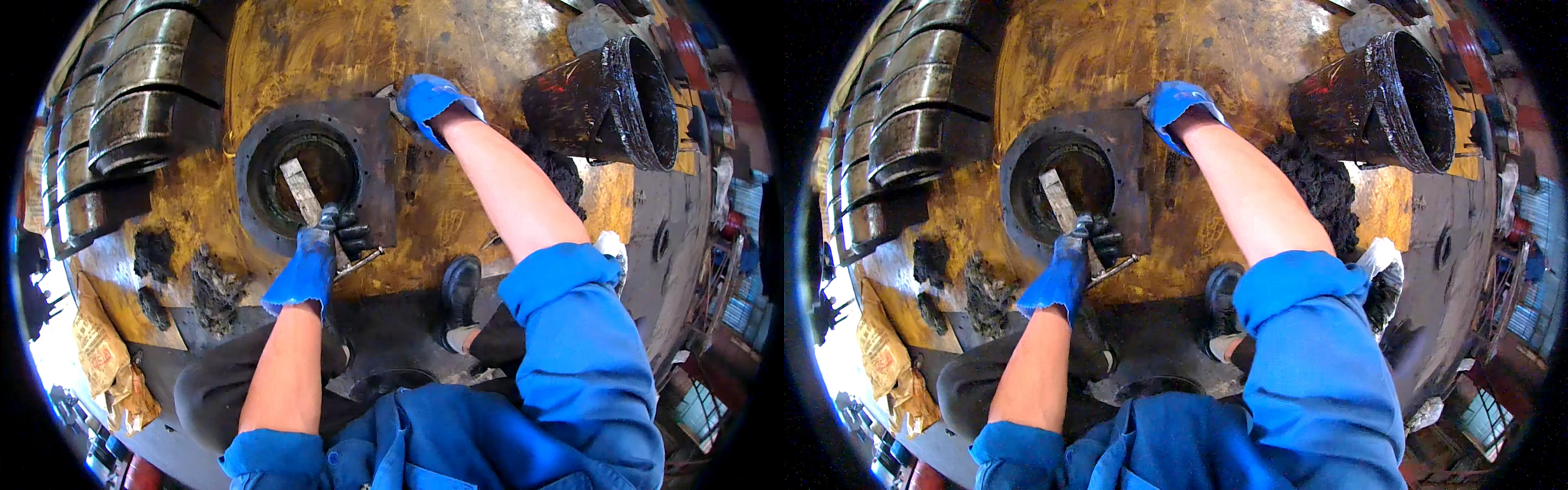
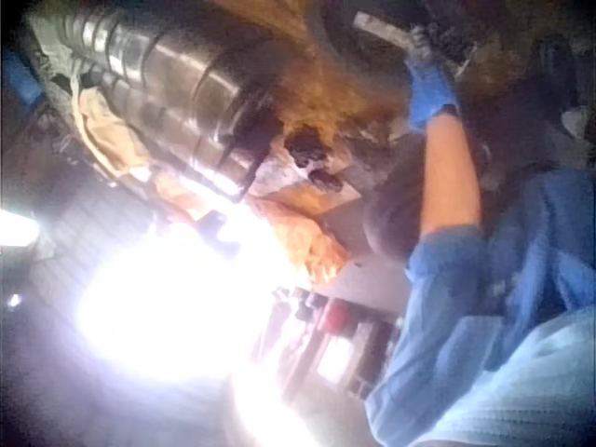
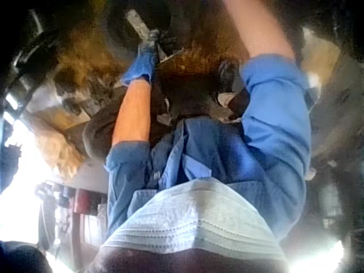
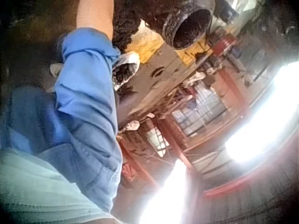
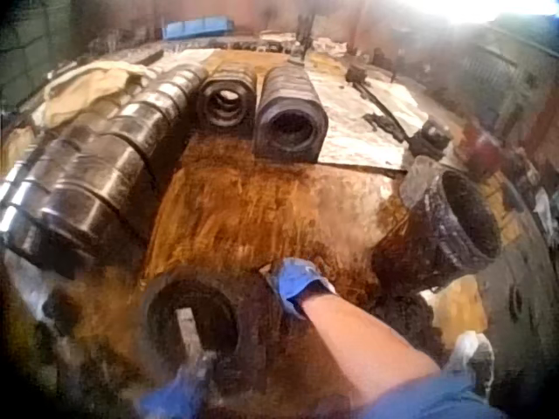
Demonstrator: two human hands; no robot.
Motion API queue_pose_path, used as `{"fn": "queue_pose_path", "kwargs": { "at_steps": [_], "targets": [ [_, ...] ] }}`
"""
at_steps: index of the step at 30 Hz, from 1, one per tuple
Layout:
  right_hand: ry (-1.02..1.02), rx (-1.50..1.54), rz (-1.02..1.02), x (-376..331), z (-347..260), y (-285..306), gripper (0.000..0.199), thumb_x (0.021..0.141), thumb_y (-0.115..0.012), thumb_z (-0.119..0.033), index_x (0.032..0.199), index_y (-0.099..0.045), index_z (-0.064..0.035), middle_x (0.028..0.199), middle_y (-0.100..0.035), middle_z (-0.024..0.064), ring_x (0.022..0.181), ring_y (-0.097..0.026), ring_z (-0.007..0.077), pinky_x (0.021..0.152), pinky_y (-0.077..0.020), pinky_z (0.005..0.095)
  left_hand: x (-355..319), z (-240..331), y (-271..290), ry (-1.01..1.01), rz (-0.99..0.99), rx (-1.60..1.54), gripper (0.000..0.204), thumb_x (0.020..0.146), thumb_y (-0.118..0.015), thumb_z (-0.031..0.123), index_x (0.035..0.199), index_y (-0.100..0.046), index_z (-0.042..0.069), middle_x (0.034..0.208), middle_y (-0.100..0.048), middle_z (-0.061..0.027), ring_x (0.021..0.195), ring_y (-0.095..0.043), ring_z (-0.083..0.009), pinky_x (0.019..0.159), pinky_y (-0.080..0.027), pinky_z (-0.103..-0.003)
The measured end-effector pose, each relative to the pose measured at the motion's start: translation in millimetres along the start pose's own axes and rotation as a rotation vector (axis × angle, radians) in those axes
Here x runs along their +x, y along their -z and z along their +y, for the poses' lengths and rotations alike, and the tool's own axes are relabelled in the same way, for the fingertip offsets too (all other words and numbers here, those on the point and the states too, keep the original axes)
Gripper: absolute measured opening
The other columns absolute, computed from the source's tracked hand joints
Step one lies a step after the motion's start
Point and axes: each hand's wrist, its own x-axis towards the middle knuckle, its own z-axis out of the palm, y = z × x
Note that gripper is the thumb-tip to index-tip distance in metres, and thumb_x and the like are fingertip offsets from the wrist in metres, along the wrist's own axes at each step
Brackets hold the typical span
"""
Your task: The person sits on the floor and uses a chisel and hammer to scrape and clean the inside of a circular metal part. They also use a small metal hook to remove debris from the part's interior.
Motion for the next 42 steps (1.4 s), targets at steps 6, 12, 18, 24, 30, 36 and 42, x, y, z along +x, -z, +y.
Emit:
{"fn": "queue_pose_path", "kwargs": {
  "at_steps": [6,12,18,24,30,36,42],
  "targets": [
    [0.22,-0.113,-0.062,-50,5,-32,0.02,0.079,-0.06,-0.02,0.087,-0.073,-0.0089,0.089,-0.071,0.0172,0.084,-0.07,0.0338,0.07,-0.055,0.0436,-7,4,-5,0.005,-0.038,-0.001,0.049,0.098,-0.049,0.042,0.116,-0.057,-0.002,0.098,-0.065,-0.0224,0.08,-0.064,-0.0389,0.072,-0.057,-0.055],
    [0.175,-0.114,0.017,-61,-10,0,0.022,0.083,-0.059,-0.026,0.088,-0.072,-0.0089,0.088,-0.069,0.0186,0.081,-0.067,0.039,0.068,-0.0527,0.0465,-6,3,-4,0.008,-0.042,-0.005,0.048,0.099,-0.048,0.042,0.115,-0.058,-0.002,0.098,-0.065,-0.0211,0.079,-0.064,-0.0359,0.072,-0.057,-0.054],
    [0.17,-0.217,-0.151,-86,-22,-20,0.025,0.084,-0.056,-0.022,0.092,-0.075,-0.009,0.098,-0.071,0.0152,0.091,-0.069,0.0341,0.074,-0.0558,0.0449,-2,0,2,-0.013,-0.025,0.014,0.046,0.098,-0.049,0.043,0.112,-0.061,0.001,0.092,-0.067,-0.0201,0.074,-0.065,-0.0346,0.07,-0.058,-0.051],
    [0.104,-0.208,-0.211,-78,15,-14,0.026,0.084,-0.055,-0.023,0.094,-0.073,-0.0078,0.097,-0.07,0.0177,0.091,-0.067,0.0351,0.075,-0.0534,0.0432,-5,2,6,0.001,-0.012,0.048,0.046,0.098,-0.049,0.044,0.111,-0.061,0.001,0.093,-0.068,-0.0201,0.074,-0.066,-0.0335,0.066,-0.056,-0.046],
    [-0.067,0.02,-0.055,-81,31,-37,0.033,0.091,-0.049,-0.028,0.1,-0.069,-0.0023,0.097,-0.067,0.0229,0.089,-0.065,0.0386,0.076,-0.0509,0.0443,-8,3,-7,-0.012,-0.038,0.028,0.044,0.098,-0.049,0.042,0.111,-0.062,0.002,0.092,-0.069,-0.018,0.074,-0.066,-0.0317,0.064,-0.055,-0.045],
    [-0.099,0.162,-0.126,-113,21,-24,0.032,0.088,-0.052,-0.03,0.098,-0.071,-0.0055,0.099,-0.068,0.0202,0.096,-0.066,0.0373,0.082,-0.0521,0.043,-14,3,-1,-0.069,-0.075,0.072,0.043,0.098,-0.049,0.041,0.11,-0.062,0.002,0.092,-0.069,-0.0177,0.074,-0.066,-0.0309,0.064,-0.055,-0.045],
    [-0.151,0.181,-0.077,-118,-9,-28,0.027,0.084,-0.058,-0.026,0.095,-0.071,-0.0046,0.098,-0.069,0.0197,0.094,-0.066,0.0383,0.08,-0.0525,0.0454,-13,4,-3,-0.012,-0.068,0.081,0.043,0.098,-0.049,0.041,0.109,-0.061,0.002,0.092,-0.069,-0.017,0.073,-0.064,-0.0299,0.065,-0.055,-0.045]
  ]
}}
